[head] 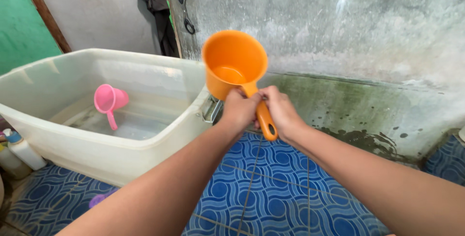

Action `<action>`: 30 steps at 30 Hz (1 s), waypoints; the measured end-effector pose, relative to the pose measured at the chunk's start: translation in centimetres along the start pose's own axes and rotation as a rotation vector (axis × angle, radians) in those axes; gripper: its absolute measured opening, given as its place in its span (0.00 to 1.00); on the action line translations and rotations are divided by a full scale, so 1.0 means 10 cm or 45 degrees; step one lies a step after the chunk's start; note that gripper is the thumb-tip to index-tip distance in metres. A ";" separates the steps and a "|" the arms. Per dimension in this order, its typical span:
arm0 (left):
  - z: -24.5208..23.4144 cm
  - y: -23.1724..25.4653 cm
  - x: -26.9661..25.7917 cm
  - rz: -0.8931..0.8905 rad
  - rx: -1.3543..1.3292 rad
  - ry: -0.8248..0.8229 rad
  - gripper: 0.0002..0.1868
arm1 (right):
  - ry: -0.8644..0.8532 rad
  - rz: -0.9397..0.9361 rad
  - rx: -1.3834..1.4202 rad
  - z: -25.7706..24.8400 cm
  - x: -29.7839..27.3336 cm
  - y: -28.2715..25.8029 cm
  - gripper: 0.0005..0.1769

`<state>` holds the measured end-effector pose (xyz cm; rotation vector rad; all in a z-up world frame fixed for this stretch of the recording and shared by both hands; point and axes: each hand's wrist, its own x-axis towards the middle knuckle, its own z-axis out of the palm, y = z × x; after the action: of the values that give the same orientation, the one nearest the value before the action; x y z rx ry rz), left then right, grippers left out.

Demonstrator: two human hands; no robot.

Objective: The person moves a laundry basin and a stool, then uses a brush and liquid cleaner to scrub a tiled floor area next to a water tub. They repeatedly apply cleaner and water, scrubbing the same section of floor.

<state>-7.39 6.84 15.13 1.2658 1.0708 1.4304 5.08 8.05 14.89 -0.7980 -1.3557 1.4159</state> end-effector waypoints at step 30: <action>-2.95 -0.99 0.38 -1.064 1.468 -0.204 0.21 | -0.333 0.272 -2.426 -0.90 -0.01 1.08 0.40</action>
<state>-36.05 11.52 3.40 1.3240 2.0882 -0.0131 11.29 12.02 2.89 -1.9189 -2.7411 -0.1371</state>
